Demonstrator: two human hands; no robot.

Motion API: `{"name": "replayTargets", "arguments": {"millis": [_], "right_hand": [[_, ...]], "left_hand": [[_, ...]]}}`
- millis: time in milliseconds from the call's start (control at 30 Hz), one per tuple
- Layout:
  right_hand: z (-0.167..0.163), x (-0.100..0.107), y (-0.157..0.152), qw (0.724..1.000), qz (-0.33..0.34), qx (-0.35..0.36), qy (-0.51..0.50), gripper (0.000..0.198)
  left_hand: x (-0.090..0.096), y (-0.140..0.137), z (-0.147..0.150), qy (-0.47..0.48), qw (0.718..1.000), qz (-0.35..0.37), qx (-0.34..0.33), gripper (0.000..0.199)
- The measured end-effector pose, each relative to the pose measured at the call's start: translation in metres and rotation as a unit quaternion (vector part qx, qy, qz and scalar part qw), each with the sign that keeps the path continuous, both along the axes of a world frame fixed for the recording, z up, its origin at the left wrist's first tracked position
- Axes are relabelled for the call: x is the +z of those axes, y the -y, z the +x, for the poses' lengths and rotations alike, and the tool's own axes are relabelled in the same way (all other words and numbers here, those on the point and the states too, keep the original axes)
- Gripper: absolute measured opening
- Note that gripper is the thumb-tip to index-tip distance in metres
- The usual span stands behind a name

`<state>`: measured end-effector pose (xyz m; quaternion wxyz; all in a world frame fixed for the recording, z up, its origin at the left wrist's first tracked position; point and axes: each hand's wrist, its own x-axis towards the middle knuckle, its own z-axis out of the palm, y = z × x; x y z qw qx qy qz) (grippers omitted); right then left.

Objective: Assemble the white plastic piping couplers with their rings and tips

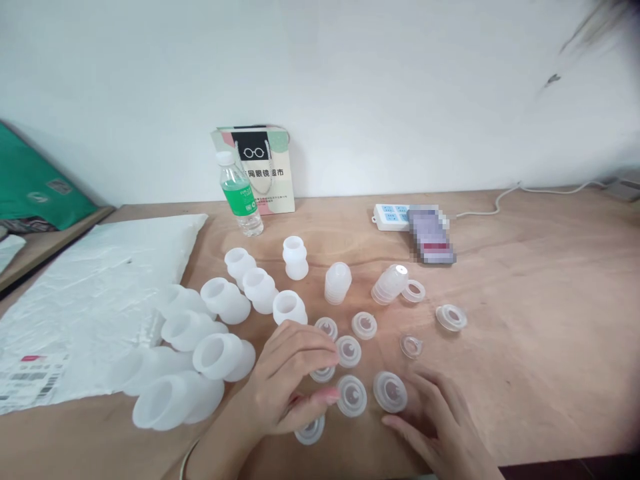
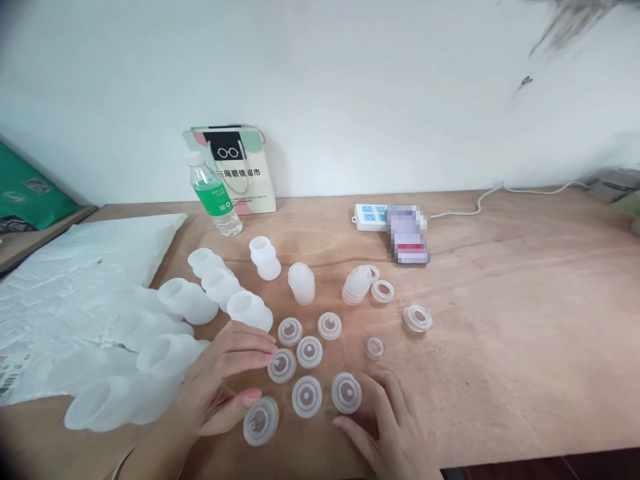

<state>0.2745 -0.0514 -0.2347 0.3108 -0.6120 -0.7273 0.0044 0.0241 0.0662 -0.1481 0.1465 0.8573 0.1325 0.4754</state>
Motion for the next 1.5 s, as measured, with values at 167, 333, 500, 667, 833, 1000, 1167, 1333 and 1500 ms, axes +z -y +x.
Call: {"name": "replayTargets", "arguments": {"millis": [167,333,500,667,833,1000,1167,1333,1500], "right_hand": [[0.028,-0.004,0.003,0.998,0.02,-0.043,-0.046,0.042],[0.039,-0.011,-0.001,0.984,0.009,-0.164,-0.066,0.036],[0.033,0.005,-0.005,0.988,-0.021,-0.112,-0.104,0.017],[0.008,0.046,-0.024,0.975,-0.037,0.011,-0.22,0.017],[-0.047,0.081,-0.051,0.943,-0.079,0.16,-0.281,0.01],[-0.052,0.095,-0.069,0.937,-0.066,0.184,-0.289,0.018],[0.018,0.082,-0.1,0.994,-0.01,-0.042,-0.104,0.02],[0.071,0.042,-0.139,0.978,-0.111,-0.127,0.122,0.044],[0.078,0.033,-0.152,0.979,-0.126,-0.109,0.118,0.023]], "left_hand": [[-0.003,0.001,-0.001,0.0,1.0,0.0,-0.004,0.021],[-0.007,0.001,-0.003,-0.002,1.0,-0.004,-0.012,0.021],[-0.009,0.0,-0.001,0.001,1.0,-0.002,-0.008,0.021],[-0.003,0.007,0.003,-0.112,0.988,-0.105,-0.006,0.055],[0.0,0.012,0.009,-0.131,0.979,-0.149,-0.043,0.068],[-0.003,0.01,0.008,-0.01,0.982,-0.187,0.02,0.047],[-0.005,0.008,0.004,0.066,0.977,-0.193,0.061,0.037],[-0.008,0.01,0.005,0.05,0.978,-0.194,0.059,0.037],[-0.011,0.015,0.008,0.098,0.961,-0.258,0.028,0.042]]}}
